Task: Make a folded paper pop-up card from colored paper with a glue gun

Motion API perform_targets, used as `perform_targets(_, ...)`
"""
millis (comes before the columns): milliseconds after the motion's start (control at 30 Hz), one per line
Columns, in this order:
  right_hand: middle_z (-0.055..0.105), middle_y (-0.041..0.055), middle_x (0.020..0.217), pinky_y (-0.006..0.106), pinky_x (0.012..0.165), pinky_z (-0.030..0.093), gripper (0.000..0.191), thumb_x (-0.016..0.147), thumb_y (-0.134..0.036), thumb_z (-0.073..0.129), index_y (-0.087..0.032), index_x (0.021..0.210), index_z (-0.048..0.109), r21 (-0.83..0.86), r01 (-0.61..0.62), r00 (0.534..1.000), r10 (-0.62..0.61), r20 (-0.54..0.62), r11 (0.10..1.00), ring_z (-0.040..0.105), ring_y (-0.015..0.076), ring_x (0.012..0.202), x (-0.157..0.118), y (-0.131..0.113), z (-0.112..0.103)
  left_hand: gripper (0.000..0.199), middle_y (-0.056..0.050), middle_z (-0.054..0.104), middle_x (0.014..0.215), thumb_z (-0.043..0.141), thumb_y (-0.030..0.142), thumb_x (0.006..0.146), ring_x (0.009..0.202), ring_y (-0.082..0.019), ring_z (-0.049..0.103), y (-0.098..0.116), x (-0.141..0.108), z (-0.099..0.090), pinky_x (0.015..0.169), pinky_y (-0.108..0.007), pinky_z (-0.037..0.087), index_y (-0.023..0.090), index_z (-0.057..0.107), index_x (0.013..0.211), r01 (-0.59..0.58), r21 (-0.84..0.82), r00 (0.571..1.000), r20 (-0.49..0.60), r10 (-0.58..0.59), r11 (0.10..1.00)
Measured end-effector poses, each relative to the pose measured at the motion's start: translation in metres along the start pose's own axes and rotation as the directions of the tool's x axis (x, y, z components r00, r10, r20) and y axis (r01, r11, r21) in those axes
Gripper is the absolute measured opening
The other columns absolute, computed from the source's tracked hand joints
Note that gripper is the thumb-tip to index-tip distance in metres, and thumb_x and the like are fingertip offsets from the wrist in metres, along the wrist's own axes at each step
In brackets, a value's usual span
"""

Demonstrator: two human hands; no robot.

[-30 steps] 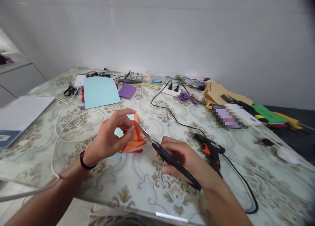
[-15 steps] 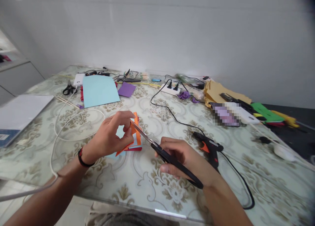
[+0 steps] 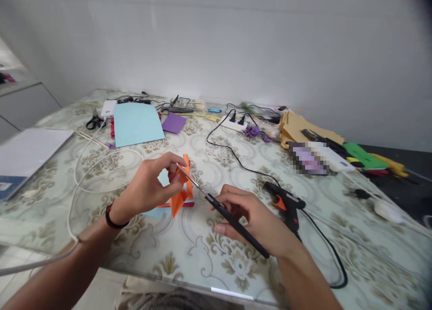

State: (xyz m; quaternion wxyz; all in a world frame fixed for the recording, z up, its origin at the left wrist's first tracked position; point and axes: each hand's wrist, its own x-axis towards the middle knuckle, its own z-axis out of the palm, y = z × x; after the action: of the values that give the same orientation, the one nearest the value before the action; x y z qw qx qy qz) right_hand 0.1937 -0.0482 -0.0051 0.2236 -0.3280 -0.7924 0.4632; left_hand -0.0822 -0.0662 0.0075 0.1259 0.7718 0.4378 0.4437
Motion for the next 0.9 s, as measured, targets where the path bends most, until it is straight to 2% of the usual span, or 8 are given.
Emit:
perform_targets(167, 0.052, -0.0012, 0.081, 0.024, 0.056, 0.038, 0.030, 0.083, -0.044, 0.088, -0.020, 0.099, 0.080, -0.017, 0.017, 1.000, -0.017, -0.003, 1.000, 0.049, 0.0132, 0.066, 0.000, 0.001, 0.001, 0.028, 0.004, 0.068, 0.077, 0.060, 0.003, 0.080, 0.066, -0.009, 0.062, 0.001, 0.001, 0.001, 0.065, -0.020, 0.050, 0.020, 0.067, 0.101, 0.005, 0.010, 1.000, 0.018, -0.005, 1.000)
perform_targets(367, 0.050, -0.0021, 0.076, 0.025, 0.055, 0.036, 0.035, 0.085, -0.053, 0.087, -0.020, 0.096, 0.082, -0.079, 0.036, 0.999, -0.039, -0.029, 0.996, 0.048, 0.0128, 0.063, 0.002, 0.004, 0.001, 0.034, 0.008, 0.060, 0.071, 0.061, 0.004, 0.080, 0.062, -0.009, 0.059, 0.000, 0.000, 0.001, 0.063, -0.020, 0.050, 0.021, 0.063, 0.109, -0.023, 0.077, 1.000, 0.019, 0.021, 0.997)
perform_targets(500, 0.049, -0.0024, 0.073, 0.025, 0.054, 0.035, 0.042, 0.082, -0.059, 0.088, -0.020, 0.094, 0.082, -0.085, 0.043, 0.998, -0.046, -0.039, 0.995, 0.047, 0.0128, 0.061, 0.002, 0.004, 0.002, 0.030, 0.007, 0.062, 0.073, 0.062, 0.008, 0.082, 0.063, -0.009, 0.060, 0.000, 0.001, 0.000, 0.064, -0.021, 0.050, 0.020, 0.063, 0.110, 0.002, 0.092, 1.000, 0.023, -0.004, 0.996)
perform_targets(633, 0.049, -0.0026, 0.073, 0.025, 0.054, 0.035, 0.042, 0.080, -0.059, 0.090, -0.020, 0.094, 0.083, -0.045, 0.043, 0.998, -0.045, -0.036, 0.998, 0.047, 0.0124, 0.061, 0.002, 0.004, 0.002, 0.028, 0.003, 0.070, 0.079, 0.061, 0.009, 0.083, 0.068, -0.011, 0.065, -0.002, 0.001, 0.000, 0.067, -0.023, 0.051, 0.020, 0.068, 0.108, 0.064, 0.089, 0.997, 0.033, -0.067, 0.994)
perform_targets(700, 0.051, -0.0016, 0.076, 0.024, 0.054, 0.036, 0.044, 0.078, -0.060, 0.090, -0.020, 0.094, 0.082, 0.041, 0.043, 0.998, -0.042, -0.044, 0.998, 0.048, 0.0122, 0.062, 0.001, 0.003, 0.001, 0.027, 0.000, 0.074, 0.086, 0.062, 0.010, 0.084, 0.078, -0.014, 0.070, -0.005, 0.002, -0.001, 0.075, -0.026, 0.053, 0.020, 0.071, 0.108, 0.116, 0.017, 0.993, 0.006, -0.116, 0.993)
perform_targets(767, 0.052, -0.0005, 0.081, 0.024, 0.053, 0.038, 0.050, 0.077, -0.064, 0.089, -0.019, 0.096, 0.081, 0.171, 0.044, 0.997, -0.032, -0.073, 0.984, 0.050, 0.0120, 0.063, 0.001, 0.004, -0.001, 0.024, -0.001, 0.074, 0.087, 0.065, 0.013, 0.087, 0.083, -0.016, 0.071, -0.009, 0.004, -0.003, 0.078, -0.028, 0.054, 0.020, 0.073, 0.108, 0.173, -0.164, 0.984, -0.023, -0.179, 0.971)
perform_targets(833, 0.053, -0.0002, 0.083, 0.024, 0.052, 0.041, 0.055, 0.076, -0.067, 0.088, -0.018, 0.099, 0.078, 0.291, 0.042, 0.993, -0.009, -0.115, 0.956, 0.052, 0.0117, 0.062, 0.001, 0.004, -0.001, 0.022, -0.001, 0.073, 0.082, 0.068, 0.017, 0.089, 0.079, -0.017, 0.070, -0.010, 0.006, -0.005, 0.074, -0.028, 0.055, 0.021, 0.075, 0.109, 0.220, -0.409, 0.967, -0.031, -0.254, 0.886)
perform_targets(900, 0.054, -0.0016, 0.081, 0.025, 0.051, 0.044, 0.054, 0.079, -0.066, 0.086, -0.019, 0.102, 0.074, 0.378, 0.029, 0.986, 0.035, -0.162, 0.925, 0.053, 0.0110, 0.057, 0.002, 0.004, 0.002, 0.019, -0.002, 0.073, 0.079, 0.071, 0.022, 0.089, 0.074, -0.017, 0.070, -0.008, 0.008, -0.006, 0.069, -0.027, 0.056, 0.022, 0.077, 0.106, 0.258, -0.594, 0.943, -0.019, -0.334, 0.762)
